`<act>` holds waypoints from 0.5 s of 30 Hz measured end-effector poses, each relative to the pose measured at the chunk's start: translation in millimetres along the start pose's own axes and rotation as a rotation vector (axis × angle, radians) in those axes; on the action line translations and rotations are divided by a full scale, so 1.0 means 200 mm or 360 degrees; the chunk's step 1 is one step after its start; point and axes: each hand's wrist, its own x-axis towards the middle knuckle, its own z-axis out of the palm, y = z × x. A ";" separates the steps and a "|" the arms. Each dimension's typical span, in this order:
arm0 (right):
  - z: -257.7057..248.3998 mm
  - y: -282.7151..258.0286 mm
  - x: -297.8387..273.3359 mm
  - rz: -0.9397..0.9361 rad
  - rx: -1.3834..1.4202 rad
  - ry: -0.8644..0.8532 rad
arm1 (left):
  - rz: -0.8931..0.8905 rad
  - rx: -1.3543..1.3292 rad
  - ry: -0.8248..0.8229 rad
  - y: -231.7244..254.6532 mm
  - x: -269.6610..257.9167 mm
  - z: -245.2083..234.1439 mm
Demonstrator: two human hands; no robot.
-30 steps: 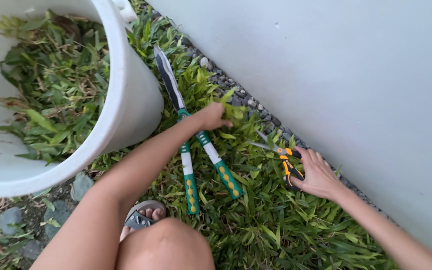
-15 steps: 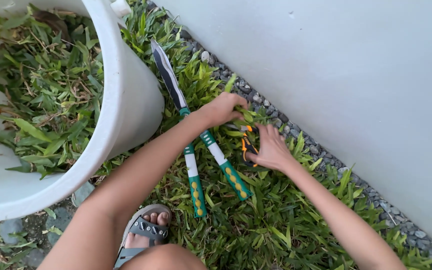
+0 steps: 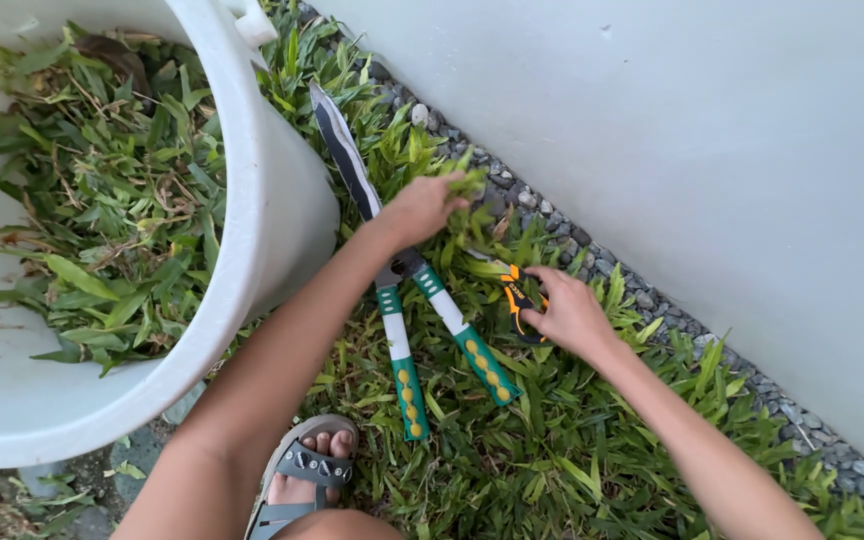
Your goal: Trimming grass around stepping stones and along a garden wall using scissors and garden shears, then collecting the clippings into a bucket.
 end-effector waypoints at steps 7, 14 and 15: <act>-0.04 -0.04 0.00 -0.0073 -0.0127 0.0012 | 0.0415 -0.0012 0.0045 -0.08 0.00 0.05; -0.01 -0.02 0.05 -0.0078 -0.0087 0.0047 | 0.0684 0.0071 0.0149 -0.18 0.05 0.16; -0.02 -0.06 0.07 -0.0075 -0.0087 0.0045 | 0.0684 0.0068 0.0146 -0.14 0.05 0.13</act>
